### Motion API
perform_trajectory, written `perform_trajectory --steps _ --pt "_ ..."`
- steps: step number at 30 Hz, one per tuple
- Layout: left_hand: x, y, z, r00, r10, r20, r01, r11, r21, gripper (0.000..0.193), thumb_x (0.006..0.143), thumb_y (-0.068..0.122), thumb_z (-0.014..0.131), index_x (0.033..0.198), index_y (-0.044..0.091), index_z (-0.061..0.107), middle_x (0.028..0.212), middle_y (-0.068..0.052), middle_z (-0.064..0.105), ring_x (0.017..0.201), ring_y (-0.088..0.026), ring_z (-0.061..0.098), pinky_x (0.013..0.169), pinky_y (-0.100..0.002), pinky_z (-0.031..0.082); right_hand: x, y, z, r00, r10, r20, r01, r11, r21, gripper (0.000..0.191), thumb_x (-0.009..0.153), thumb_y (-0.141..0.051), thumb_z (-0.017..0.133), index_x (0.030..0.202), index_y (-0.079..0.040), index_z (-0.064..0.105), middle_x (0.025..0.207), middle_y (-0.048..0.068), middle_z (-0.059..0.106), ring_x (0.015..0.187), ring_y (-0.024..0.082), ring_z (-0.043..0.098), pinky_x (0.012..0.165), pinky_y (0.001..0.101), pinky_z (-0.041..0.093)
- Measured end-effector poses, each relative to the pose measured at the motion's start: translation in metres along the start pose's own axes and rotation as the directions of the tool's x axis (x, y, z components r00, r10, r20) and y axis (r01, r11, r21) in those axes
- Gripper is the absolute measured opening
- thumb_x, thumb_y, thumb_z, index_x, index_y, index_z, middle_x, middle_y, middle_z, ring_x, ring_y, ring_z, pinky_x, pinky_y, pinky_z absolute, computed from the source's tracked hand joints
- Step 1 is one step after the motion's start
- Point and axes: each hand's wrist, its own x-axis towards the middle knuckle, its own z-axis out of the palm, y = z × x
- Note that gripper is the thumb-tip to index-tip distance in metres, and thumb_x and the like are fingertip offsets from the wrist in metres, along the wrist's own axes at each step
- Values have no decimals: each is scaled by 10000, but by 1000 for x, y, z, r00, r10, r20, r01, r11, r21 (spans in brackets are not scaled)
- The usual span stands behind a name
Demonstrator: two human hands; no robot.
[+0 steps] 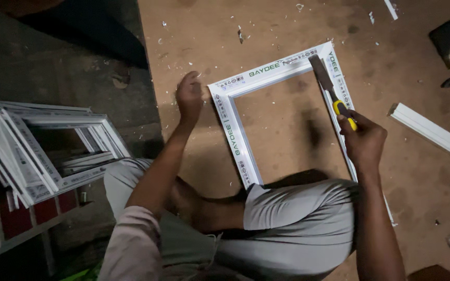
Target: The person sits on the floor at a low workbench and files the edges of a white uPVC window frame using a hand file. They hold the frame steady, file along its edges and corners, and rotate the frame to file different sides.
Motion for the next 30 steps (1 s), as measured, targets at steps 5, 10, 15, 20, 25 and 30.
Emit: perform_trajectory --steps 5,10,15,20,25,30 --pt "-18 35 8 868 307 390 -494 595 634 416 833 208 771 1220 77 693 1095 -174 623 1068 -343 603 837 -415 533 1 1 1 1000 6 8 -6 998 -61 351 997 -258 772 1246 -11 761 798 154 733 696 133 655 696 309 524" --pt "-26 24 17 826 302 475 -561 368 741 414 876 246 752 1256 85 721 1248 -209 585 1156 -390 552 907 -496 499 0 1 0 1000 8 -10 -9 995 -97 375 983 -287 783 1234 -11 751 793 150 730 700 129 676 697 299 526" --pt "-42 0 9 777 348 524 -627 351 695 317 943 250 738 1254 207 700 1369 -150 564 1314 -370 510 1059 -544 454 0 1 1 1000 -13 6 13 996 -92 370 991 -297 772 1252 -35 761 761 171 706 666 132 605 658 318 498" --pt "-43 -9 8 802 297 518 -594 483 644 574 901 326 757 1387 80 575 1391 -195 525 1343 -411 481 1086 -587 404 1 3 2 1000 -19 -5 18 984 -178 378 971 -302 787 1230 -27 764 675 197 644 603 146 583 633 336 486" --pt "-39 -12 12 815 308 491 -578 493 651 596 906 323 780 1409 98 552 1413 -217 494 1301 -428 473 1041 -570 423 2 5 1 997 -73 8 74 991 -115 389 982 -315 775 1241 -25 756 696 159 652 631 119 583 618 319 476" --pt "-46 -21 16 836 321 444 -548 486 681 512 866 299 792 1315 150 597 1438 -199 494 1307 -426 482 1007 -559 436 1 4 0 1000 -2 24 6 986 -165 379 992 -324 771 1234 -33 769 645 193 618 578 166 538 582 352 445"
